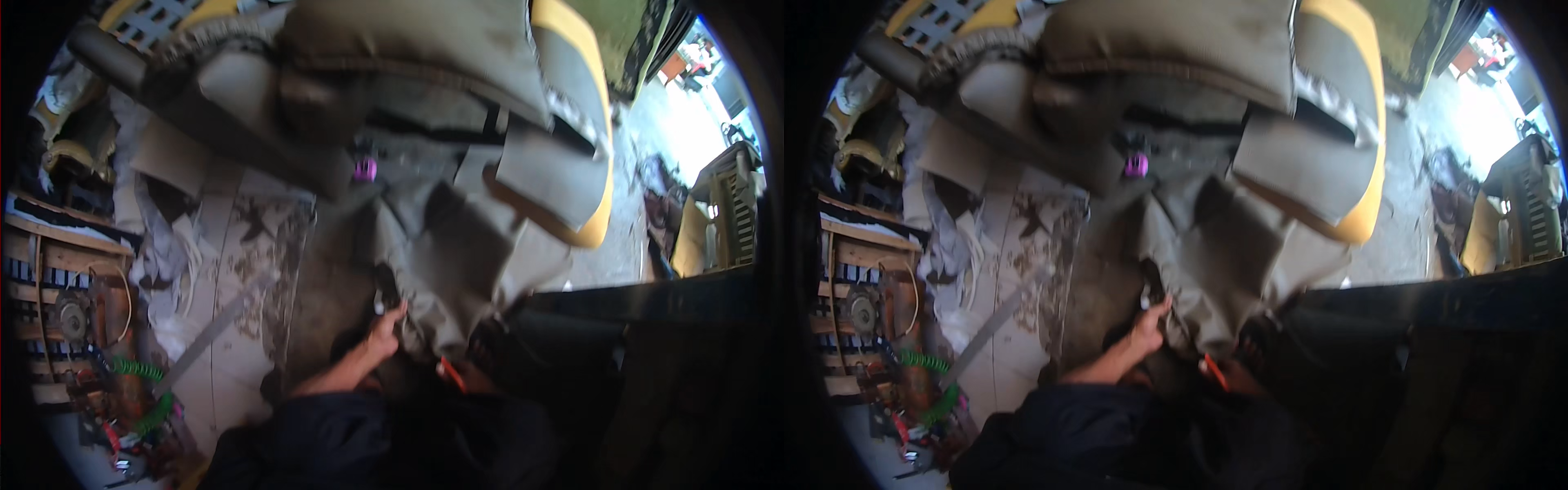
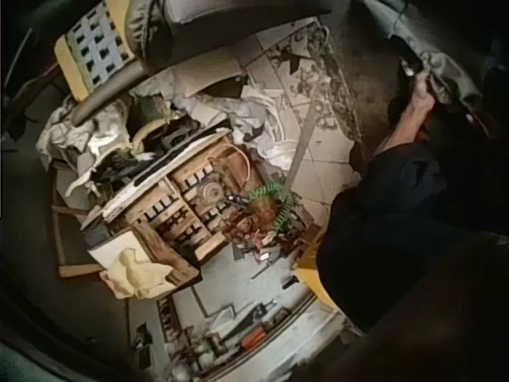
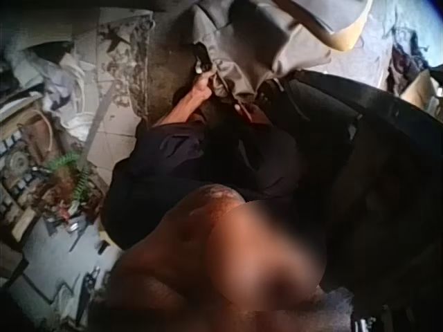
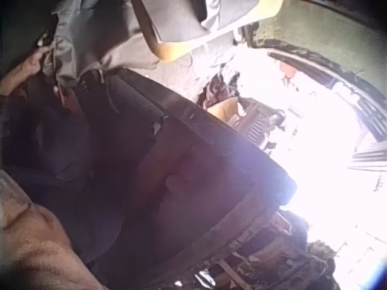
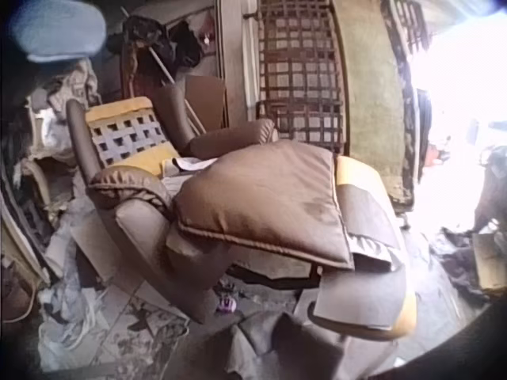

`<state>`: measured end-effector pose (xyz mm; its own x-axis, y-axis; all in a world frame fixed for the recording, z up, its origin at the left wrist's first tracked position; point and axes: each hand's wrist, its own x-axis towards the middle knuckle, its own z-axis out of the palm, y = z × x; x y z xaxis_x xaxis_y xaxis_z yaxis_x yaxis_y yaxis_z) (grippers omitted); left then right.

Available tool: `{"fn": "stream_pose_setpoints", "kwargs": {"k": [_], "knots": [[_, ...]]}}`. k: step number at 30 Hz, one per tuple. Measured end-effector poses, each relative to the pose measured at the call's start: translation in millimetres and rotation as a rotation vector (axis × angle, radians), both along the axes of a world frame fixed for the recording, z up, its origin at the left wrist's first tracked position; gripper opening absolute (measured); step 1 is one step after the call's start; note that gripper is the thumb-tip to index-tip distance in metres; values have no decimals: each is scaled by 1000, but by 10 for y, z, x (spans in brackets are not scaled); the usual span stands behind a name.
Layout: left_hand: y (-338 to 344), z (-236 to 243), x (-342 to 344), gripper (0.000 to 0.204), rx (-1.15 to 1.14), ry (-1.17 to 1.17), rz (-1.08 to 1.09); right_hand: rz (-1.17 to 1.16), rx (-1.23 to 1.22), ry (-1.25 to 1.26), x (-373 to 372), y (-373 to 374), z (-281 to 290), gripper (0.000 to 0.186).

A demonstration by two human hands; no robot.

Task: The person cuts a section of fabric with scissors and fits it onto a padded chair component, then trims the excess fabric from the edges.

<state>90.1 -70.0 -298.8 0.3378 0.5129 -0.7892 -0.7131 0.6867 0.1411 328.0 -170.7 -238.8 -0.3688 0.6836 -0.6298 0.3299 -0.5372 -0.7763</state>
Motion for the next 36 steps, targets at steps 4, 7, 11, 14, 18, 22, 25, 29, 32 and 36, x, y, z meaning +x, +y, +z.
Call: {"fn": "stream_pose_setpoints", "kwargs": {"k": [4, 7, 11, 14, 18, 22, 25, 29, 32, 36], "knots": [[9, -39, 70, 16, 94, 43, 89, -40, -115, -115, -8, 55, 300, 57], [23, 186, 26, 14, 116, -57, 14, -112, -96, -95, -27, 85, 447, 56], [14, 225, 84, 12, 119, 36, 48, -162, 14, -70, -53, 31, 363, 55], [-4, 199, 39, 12, 105, 78, 32, -72, -3, -122, -86, 137, 448, 51], [7, 130, 5, 12, 109, 88, 11, -155, -151, 44, -85, 131, 369, 52], [69, 317, 102, 22, 149, 42, -47, -25, -8, -144, 65, 79, 247, 60], [104, 348, 134, 32, 288, 205, -163, 124, 101, -415, 166, 170, 334, 68], [121, 288, 137, 35, 332, 284, -232, 47, 131, -446, 281, 188, 408, 73], [114, 303, 159, 32, 213, 169, -217, -4, 99, -377, 309, 126, 389, 71], [25, 334, 228, 31, 256, 204, -172, 36, 119, -314, 267, -15, 224, 59]]}}
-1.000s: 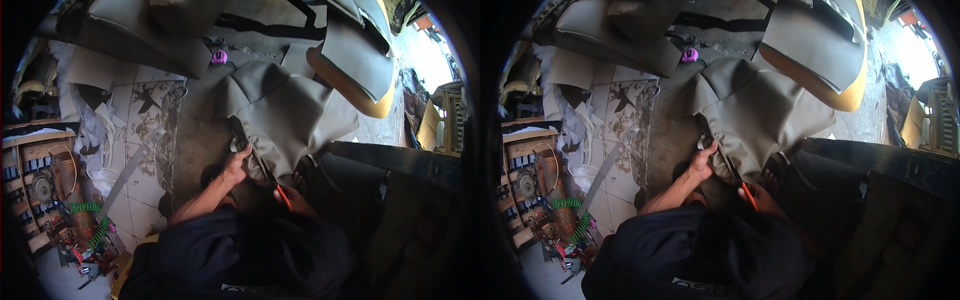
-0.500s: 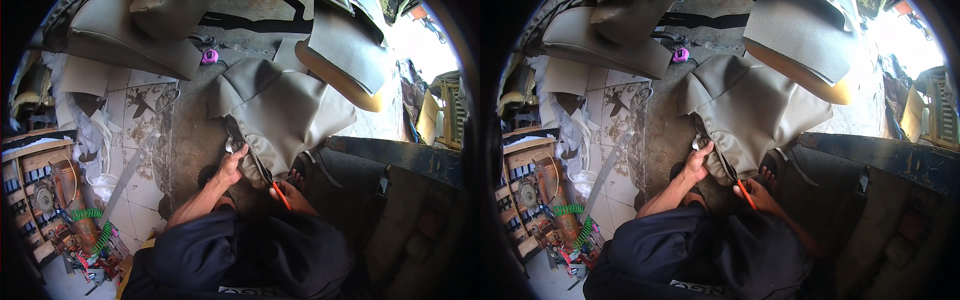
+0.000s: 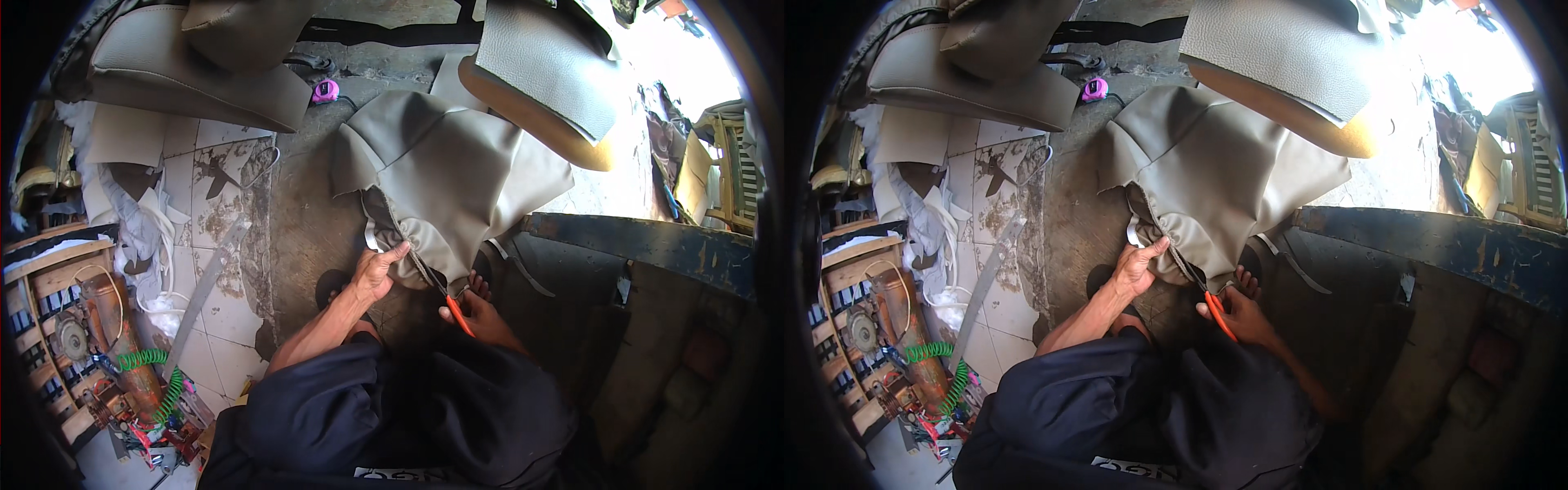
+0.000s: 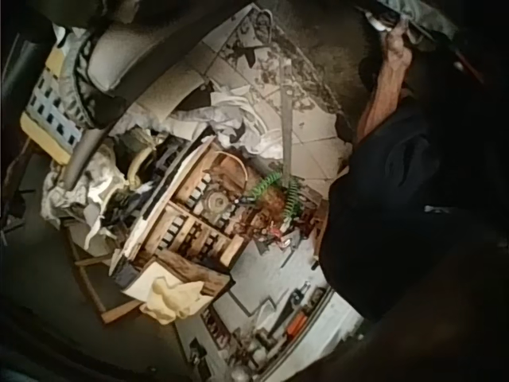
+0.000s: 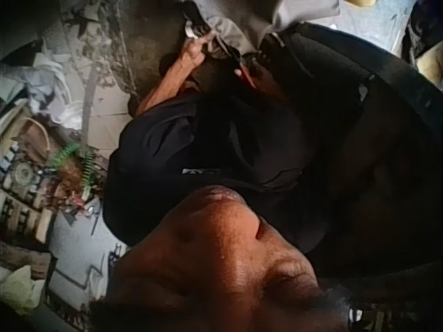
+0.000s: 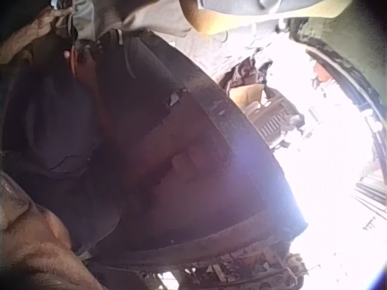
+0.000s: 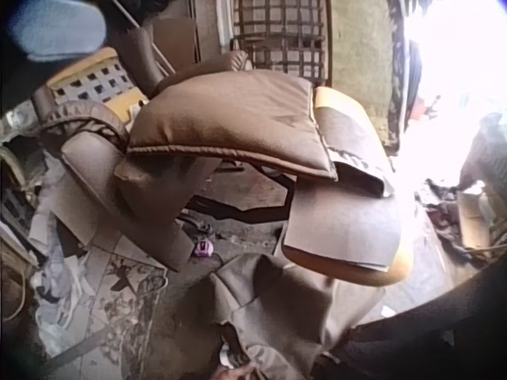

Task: The person cuts a section of fabric with scissors and fits it onto a padded chair component, then trims the excess fabric from the edges.

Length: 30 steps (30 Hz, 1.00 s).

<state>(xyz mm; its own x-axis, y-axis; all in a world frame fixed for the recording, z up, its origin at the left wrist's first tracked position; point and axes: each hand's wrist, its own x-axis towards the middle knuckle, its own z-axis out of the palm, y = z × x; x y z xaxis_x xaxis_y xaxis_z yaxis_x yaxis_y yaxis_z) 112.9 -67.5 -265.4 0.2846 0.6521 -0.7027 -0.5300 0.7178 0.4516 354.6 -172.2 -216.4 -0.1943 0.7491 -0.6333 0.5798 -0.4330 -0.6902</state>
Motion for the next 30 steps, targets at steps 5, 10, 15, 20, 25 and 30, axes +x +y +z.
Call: {"fn": "stream_pose_setpoints", "kwargs": {"k": [5, 10, 15, 20, 25, 30], "knots": [[-77, -12, 4, 26, -108, -74, 77, -140, -132, 155, -187, 93, 117, 56], [-132, -47, 22, 24, -139, -98, 123, -100, -96, 164, -222, 59, 19, 53], [-107, 0, 109, 29, -94, -23, 117, -100, -109, 220, -273, 55, -193, 54], [-140, 23, 154, 35, 83, 162, 203, -110, -148, 326, -339, 141, -102, 53], [-172, 34, 165, 37, 18, 206, 123, -228, -208, 345, -433, 259, 36, 52], [-167, 131, 221, 34, 19, 92, 169, -87, -308, 188, -461, 452, 232, 46]]}}
